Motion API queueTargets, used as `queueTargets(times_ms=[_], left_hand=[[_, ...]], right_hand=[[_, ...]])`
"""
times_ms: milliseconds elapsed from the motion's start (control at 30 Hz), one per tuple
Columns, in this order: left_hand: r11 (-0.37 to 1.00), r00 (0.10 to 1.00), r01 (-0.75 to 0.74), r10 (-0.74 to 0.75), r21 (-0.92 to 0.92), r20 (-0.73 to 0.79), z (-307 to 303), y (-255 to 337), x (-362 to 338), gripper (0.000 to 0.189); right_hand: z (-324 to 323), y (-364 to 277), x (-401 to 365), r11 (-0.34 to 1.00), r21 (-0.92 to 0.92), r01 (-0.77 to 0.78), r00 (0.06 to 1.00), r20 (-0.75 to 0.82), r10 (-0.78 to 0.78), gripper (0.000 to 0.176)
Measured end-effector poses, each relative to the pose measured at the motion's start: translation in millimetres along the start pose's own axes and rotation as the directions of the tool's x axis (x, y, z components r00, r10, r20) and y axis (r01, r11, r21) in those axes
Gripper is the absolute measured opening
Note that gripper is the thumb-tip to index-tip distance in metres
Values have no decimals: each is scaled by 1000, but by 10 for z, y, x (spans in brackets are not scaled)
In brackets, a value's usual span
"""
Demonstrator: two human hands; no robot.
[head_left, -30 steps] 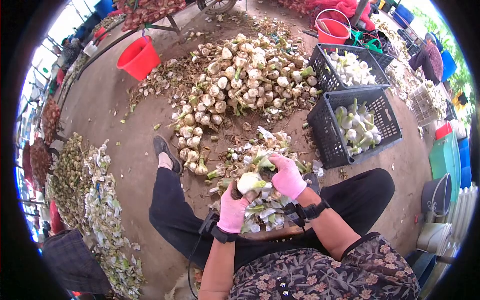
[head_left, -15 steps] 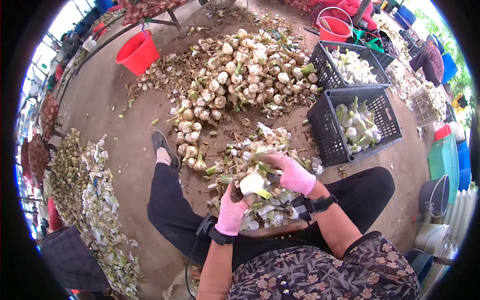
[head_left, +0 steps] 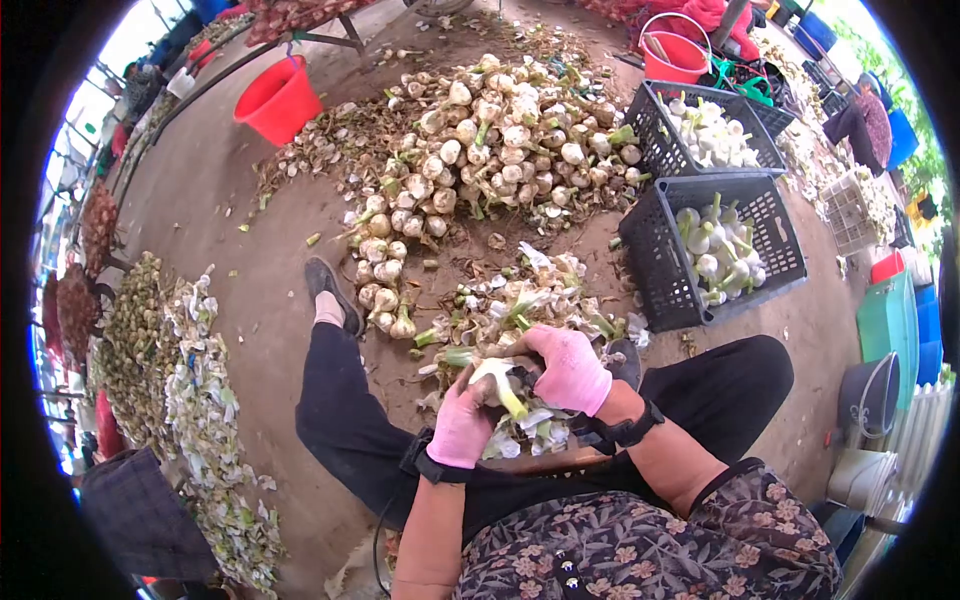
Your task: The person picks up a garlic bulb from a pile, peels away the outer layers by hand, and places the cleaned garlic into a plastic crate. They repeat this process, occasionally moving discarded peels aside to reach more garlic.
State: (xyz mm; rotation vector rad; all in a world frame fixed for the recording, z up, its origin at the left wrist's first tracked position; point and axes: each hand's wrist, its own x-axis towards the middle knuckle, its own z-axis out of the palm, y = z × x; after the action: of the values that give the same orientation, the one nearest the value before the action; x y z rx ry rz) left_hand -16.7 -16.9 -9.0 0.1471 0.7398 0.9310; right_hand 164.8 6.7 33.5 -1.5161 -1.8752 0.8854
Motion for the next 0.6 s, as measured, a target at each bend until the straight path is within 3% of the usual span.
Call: queueTargets(times_ms=[167, 267, 333, 400, 433, 467, 500, 533, 567, 600], left_hand=[[991, 961, 98, -119, 94, 249, 208, 40, -120, 63], [974, 974, 123, -155, 188, 165, 92, -24, -85, 68], [980, 968, 119, -150, 160, 200, 161, -12, -156, 76], [965, 970, -37, -28, 259, 243, 240, 72, -155, 79], [966, 982, -11, -38, 259, 185, 252, 131, -145, 80], [941, 978, -69, -2, 332, 209, 220, 141, -73, 75], [894, 993, -72, 23, 443, 116, 245, 159, -27, 73], [835, 998, -60, 55, 547, 24, 263, 166, 6, 72], [835, 998, -58, 53, 547, 24, 236, 162, 63, 72], [683, 982, -177, 170, 708, 82, 183, 143, 140, 74]], right_hand=[[105, 312, 80, 995, -51, -85, 996, 14, 86, 17], [230, 585, 123, 962, -222, -158, 979, 90, 182, 23], [276, 782, 79, 867, -412, -280, 900, 202, 386, 24], [302, 945, -29, 884, -373, -282, 900, 215, 378, 30], [303, 917, -36, 909, -350, -226, 935, 183, 303, 32], [266, 903, -47, 928, -330, -174, 963, 140, 230, 33], [199, 824, 2, 928, -330, -174, 964, 138, 229, 33], [150, 737, 49, 987, -21, -160, 979, 121, 161, 35], [99, 642, 90, 949, 289, -122, 991, 85, 101, 37], [43, 546, 109, 949, 289, -126, 991, 87, 105, 37]])
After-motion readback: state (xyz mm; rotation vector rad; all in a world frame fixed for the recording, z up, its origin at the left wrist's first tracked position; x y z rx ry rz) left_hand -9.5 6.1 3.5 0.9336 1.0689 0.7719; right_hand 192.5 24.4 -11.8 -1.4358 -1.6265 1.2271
